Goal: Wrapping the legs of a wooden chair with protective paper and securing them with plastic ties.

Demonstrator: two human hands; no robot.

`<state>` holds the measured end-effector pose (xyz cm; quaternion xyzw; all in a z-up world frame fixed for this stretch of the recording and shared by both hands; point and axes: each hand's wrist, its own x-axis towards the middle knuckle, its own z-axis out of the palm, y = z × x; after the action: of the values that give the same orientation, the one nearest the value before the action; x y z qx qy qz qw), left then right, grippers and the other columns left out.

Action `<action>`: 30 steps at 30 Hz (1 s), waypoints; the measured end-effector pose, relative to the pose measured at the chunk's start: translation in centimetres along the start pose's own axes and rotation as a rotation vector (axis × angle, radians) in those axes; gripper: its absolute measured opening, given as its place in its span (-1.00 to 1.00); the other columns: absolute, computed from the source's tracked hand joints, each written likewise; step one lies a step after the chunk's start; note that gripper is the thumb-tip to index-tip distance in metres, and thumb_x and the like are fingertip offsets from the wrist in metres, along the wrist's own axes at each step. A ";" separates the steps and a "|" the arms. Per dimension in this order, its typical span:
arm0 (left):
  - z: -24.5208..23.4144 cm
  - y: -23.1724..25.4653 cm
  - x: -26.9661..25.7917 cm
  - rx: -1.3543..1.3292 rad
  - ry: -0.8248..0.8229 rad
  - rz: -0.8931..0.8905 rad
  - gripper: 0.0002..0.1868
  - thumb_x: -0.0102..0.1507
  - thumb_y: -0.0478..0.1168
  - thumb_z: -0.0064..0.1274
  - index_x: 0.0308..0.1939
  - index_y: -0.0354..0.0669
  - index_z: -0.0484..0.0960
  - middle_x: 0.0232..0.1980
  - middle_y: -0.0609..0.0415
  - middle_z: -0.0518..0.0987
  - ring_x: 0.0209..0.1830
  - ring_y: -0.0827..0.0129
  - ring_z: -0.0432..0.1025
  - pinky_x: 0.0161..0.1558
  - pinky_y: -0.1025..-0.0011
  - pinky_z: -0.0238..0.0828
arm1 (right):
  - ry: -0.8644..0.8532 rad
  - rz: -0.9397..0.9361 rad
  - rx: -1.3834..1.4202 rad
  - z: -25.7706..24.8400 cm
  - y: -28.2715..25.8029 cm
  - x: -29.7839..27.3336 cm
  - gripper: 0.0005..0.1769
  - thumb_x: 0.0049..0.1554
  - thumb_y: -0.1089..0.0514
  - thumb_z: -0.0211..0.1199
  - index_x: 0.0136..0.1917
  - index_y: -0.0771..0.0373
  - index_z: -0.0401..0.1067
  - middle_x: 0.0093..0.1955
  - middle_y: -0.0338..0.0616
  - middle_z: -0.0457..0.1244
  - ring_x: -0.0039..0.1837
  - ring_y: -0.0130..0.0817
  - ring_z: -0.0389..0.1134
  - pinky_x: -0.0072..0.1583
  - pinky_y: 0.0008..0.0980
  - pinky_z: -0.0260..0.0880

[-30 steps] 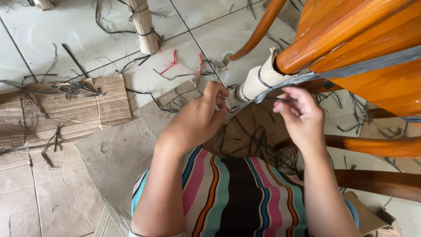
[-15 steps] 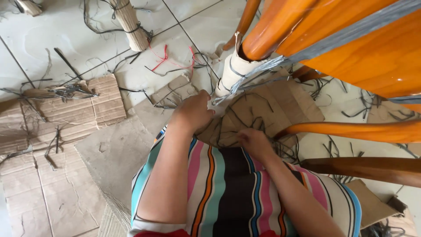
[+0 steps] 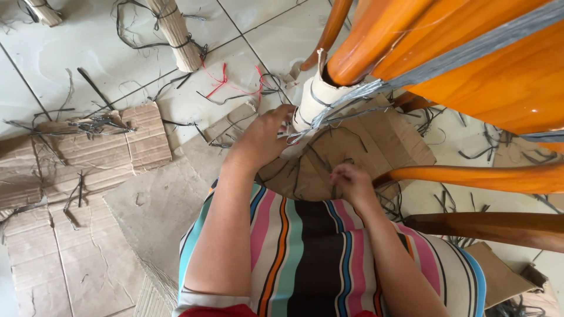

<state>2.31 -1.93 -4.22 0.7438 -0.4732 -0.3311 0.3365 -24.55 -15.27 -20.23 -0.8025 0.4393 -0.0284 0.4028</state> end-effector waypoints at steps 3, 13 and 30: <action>0.7 -0.9 0.5 0.011 0.040 0.134 -0.45 0.26 -0.30 0.16 0.32 -0.31 0.42 0.08 -0.32 0.63 0.09 -0.11 0.56 0.11 0.03 0.53 | 0.026 0.070 0.369 -2.6 -1.9 -1.7 -0.85 0.23 0.17 0.26 0.07 0.18 0.52 -0.15 -0.06 0.46 -0.04 -0.23 0.48 0.02 -0.33 0.43; 2.5 -3.4 2.1 0.270 0.127 0.200 -0.44 0.25 -0.24 0.17 0.33 -0.20 0.43 -0.15 -0.16 0.71 -0.14 -0.07 0.63 -0.09 0.02 0.62 | 0.011 -0.032 1.121 -4.6 0.3 -0.7 -0.72 0.23 0.36 0.17 0.22 0.37 0.45 0.07 0.39 0.39 -0.05 -0.02 0.52 0.13 -0.06 0.55; 1.3 -1.7 1.0 0.317 0.177 0.213 -0.45 0.23 -0.22 0.19 0.30 -0.21 0.47 -0.18 -0.13 0.72 -0.20 -0.09 0.64 -0.16 -0.01 0.62 | 0.438 -0.084 0.273 -5.1 -2.7 -1.8 -0.88 0.25 0.09 0.41 -0.11 0.13 0.63 -0.26 -0.12 0.43 -0.16 -0.38 0.50 0.00 -0.46 0.48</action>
<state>2.42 -2.56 -6.47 0.7594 -0.5638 -0.1485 0.2887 -25.84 -16.32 -14.43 -0.7331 0.4743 -0.2770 0.4011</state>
